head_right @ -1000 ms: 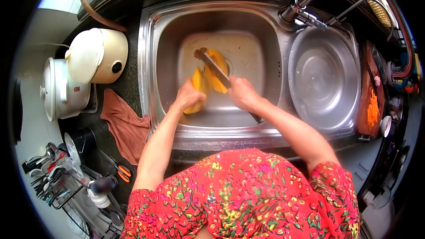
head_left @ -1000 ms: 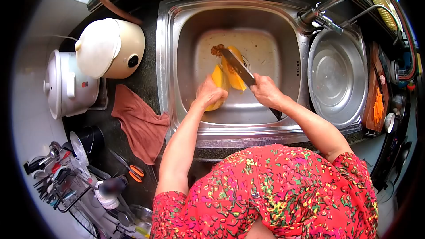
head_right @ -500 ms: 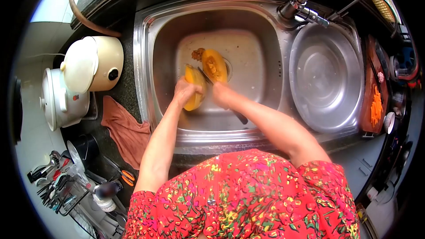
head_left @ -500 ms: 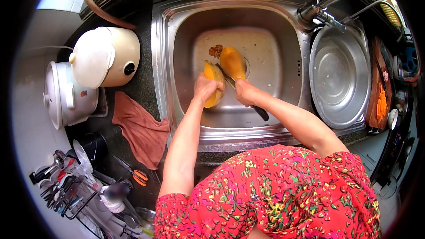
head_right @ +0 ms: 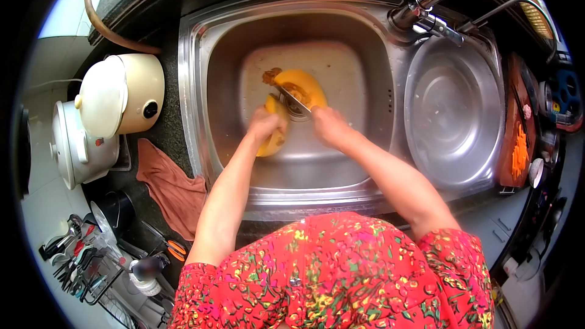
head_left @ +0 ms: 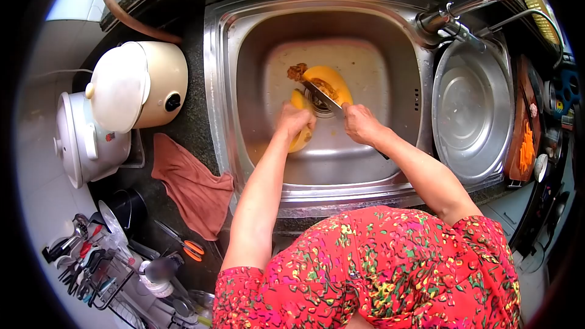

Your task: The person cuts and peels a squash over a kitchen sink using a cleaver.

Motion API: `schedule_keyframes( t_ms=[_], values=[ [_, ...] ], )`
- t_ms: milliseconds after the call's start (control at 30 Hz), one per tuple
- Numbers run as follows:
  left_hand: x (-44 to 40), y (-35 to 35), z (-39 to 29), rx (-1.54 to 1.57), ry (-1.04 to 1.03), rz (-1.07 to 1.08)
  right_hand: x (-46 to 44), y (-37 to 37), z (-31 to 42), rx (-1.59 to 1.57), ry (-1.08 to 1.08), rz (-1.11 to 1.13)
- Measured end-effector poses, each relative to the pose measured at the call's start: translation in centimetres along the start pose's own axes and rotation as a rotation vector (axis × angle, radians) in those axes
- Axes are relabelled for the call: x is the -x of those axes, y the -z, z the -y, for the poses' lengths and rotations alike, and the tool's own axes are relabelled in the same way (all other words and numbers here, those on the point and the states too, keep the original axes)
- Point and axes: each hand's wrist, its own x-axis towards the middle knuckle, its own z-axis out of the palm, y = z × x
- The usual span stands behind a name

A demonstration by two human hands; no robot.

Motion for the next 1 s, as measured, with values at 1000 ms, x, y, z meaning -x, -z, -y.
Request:
schedule_keyframes(
  t_ms=[1000],
  values=[
    [0.2,-0.1,-0.4,0.096,-0.050,-0.041,-4.2,3.0,4.1,0.146,0.212,0.190]
  ],
)
